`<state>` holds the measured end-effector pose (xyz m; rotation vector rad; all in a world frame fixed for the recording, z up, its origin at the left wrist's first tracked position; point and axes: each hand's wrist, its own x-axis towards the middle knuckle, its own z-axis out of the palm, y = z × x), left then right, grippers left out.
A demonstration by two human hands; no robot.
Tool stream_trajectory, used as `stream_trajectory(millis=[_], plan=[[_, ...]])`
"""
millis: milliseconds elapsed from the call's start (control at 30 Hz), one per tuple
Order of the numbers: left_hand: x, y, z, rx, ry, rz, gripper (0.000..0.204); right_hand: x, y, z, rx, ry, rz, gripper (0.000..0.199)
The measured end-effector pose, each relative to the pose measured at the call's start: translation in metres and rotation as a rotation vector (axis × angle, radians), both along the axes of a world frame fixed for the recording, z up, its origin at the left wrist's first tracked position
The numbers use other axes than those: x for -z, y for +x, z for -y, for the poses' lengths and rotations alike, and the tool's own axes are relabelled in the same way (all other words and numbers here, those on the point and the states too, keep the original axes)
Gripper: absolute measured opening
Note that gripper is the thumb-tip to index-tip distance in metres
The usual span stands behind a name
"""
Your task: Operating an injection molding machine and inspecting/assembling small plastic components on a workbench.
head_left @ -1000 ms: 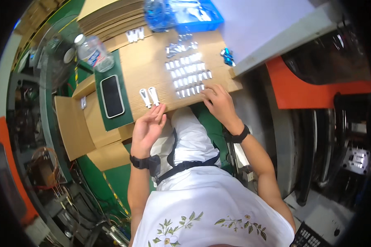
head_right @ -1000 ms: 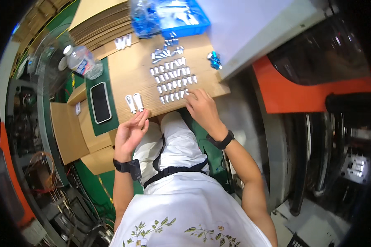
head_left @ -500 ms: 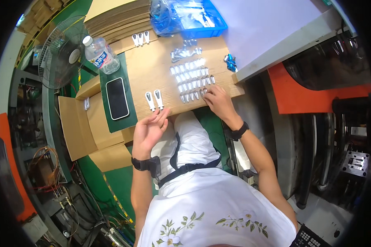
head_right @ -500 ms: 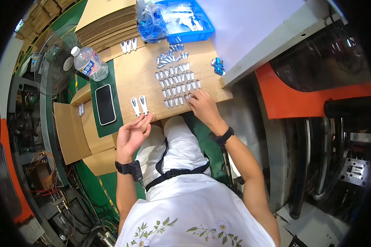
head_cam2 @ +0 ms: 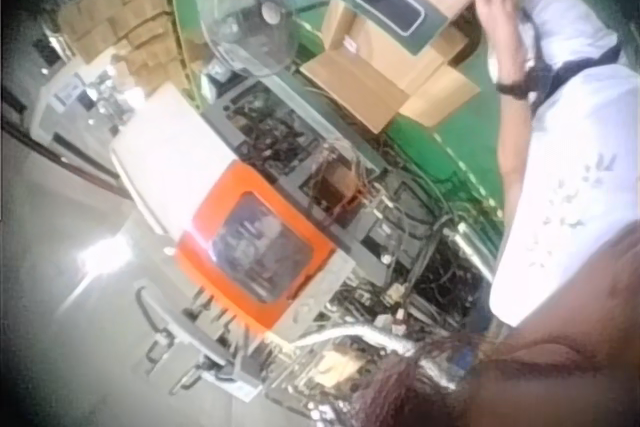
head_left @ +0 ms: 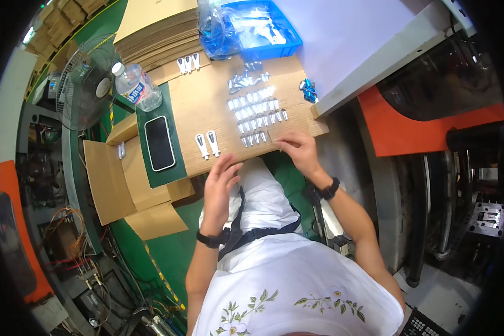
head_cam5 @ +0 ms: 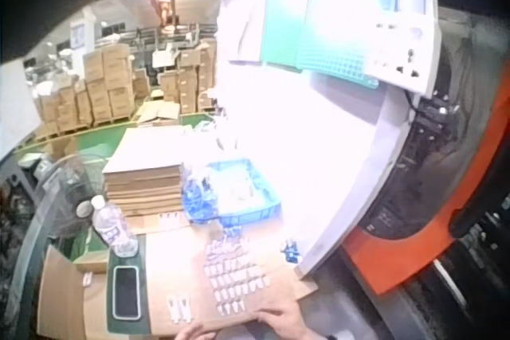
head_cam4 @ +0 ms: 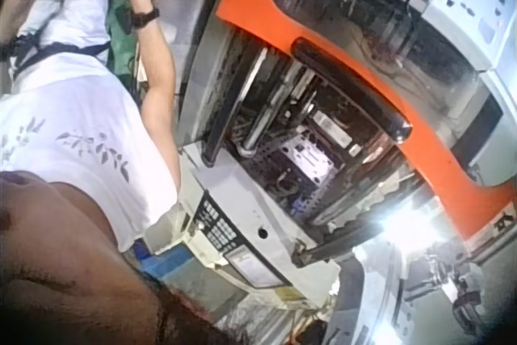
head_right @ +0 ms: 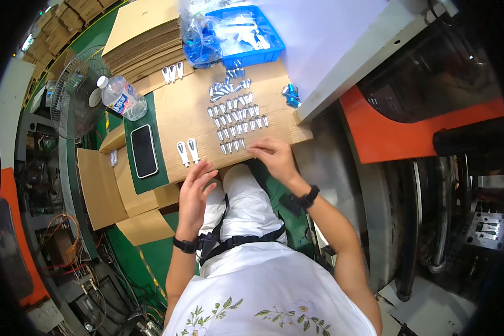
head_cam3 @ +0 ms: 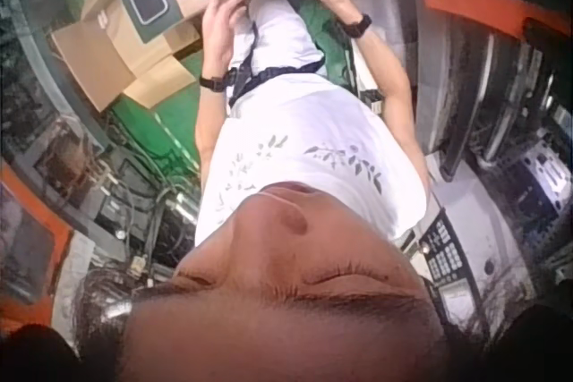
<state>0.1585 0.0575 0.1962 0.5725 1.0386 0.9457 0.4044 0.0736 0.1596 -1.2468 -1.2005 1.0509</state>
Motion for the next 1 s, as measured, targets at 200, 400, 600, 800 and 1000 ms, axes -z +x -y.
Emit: stream_trajectory(millis=[200, 400, 600, 800, 1000], plan=[[-0.011, 0.052, -0.002, 0.117, 0.298, -0.136, 0.031, -0.029, -0.025, 0.044, -0.051, -0.209, -0.974, 0.011], [-0.012, 0.073, 0.014, 0.109, 0.351, -0.042, 0.031, -0.034, -0.020, 0.056, 0.019, -0.182, -1.151, 0.011], [-0.003, 0.076, 0.014, 0.063, 0.582, -0.094, 0.027, -0.036, -0.024, 0.065, 0.008, -0.237, -1.294, 0.012], [0.001, 0.065, 0.001, 0.102, 0.560, 0.143, 0.027, -0.039, -0.022, 0.068, -0.032, -0.216, -1.377, 0.011], [0.002, 0.056, -0.006, 0.374, 0.156, 0.807, 0.039, -0.040, -0.019, 0.077, -0.303, -0.378, -1.418, 0.016]])
